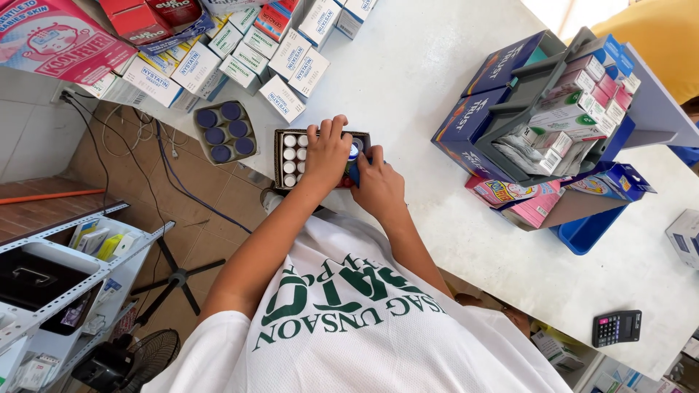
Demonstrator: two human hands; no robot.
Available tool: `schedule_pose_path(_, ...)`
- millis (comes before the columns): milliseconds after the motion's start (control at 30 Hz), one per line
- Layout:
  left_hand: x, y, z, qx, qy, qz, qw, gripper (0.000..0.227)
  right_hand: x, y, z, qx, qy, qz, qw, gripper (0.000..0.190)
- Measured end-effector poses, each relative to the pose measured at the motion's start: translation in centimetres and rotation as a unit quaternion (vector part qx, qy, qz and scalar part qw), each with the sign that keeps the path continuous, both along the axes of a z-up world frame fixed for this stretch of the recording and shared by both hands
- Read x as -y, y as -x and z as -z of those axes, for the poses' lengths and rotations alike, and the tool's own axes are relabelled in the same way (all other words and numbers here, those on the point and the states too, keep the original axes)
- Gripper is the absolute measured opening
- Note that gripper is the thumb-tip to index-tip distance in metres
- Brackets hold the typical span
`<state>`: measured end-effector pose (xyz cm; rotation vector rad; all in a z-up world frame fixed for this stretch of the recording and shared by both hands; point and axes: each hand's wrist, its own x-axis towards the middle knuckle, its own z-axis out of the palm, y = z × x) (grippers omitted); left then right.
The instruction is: The person wipes small jars with a blue cloth, picking them up one by one from a cardboard box on a counter. The person wipes the lids and sides of the jars and places them back into the box. The task is performed in a room with shelves and various boxes in the background.
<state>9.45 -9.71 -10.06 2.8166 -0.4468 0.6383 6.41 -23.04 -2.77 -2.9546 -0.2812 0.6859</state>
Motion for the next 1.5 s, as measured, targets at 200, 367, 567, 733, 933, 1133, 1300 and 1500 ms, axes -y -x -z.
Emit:
schedule_pose_path(200, -0.1, 0.5, 0.5, -0.11, 0.096, -0.004, 0.989, 0.019, 0.2, -1.0, 2.3, -0.031, 0.024, -0.009, 0.999, 0.063)
schedule_pose_path(367, -2.9, 1.1, -2.7, -0.224, 0.245, -0.023, 0.943, 0.029, -0.3, -1.3, 1.8, -0.024, 0.048, -0.035, 0.998, 0.064)
schedule_pose_path(567, -6.4, 2.8, -7.0, -0.265, 0.429, -0.043, 0.863, 0.053, 0.3, -1.4, 4.2, -0.041, 0.075, -0.064, 0.994, 0.068)
schedule_pose_path(733, -7.8, 3.9, -9.3, -0.304, 0.549, -0.004, 0.779, 0.056, -1.6, -2.0, -6.6, -0.014, -0.023, -0.034, 0.999, 0.07)
schedule_pose_path(933, -7.3, 5.5, -12.8, -0.342, 0.749, -0.021, 0.567, 0.064, -3.9, -0.4, -8.1, 0.268, -0.392, -0.038, 0.879, 0.066)
schedule_pose_path(1133, -6.7, 7.6, -13.4, -0.282, 0.802, -0.01, 0.527, 0.038, -8.3, 1.1, -6.3, 0.355, -0.404, -0.127, 0.834, 0.044)
schedule_pose_path(1300, -7.8, 8.6, -11.2, -0.245, 0.743, -0.025, 0.623, 0.039, -9.4, 0.4, -6.3, 0.415, -0.385, -0.082, 0.82, 0.037)
schedule_pose_path(1500, -9.2, 9.7, -10.9, -0.202, 0.817, -0.002, 0.54, 0.042, -9.3, -0.2, -7.1, 0.343, -0.494, -0.038, 0.798, 0.038)
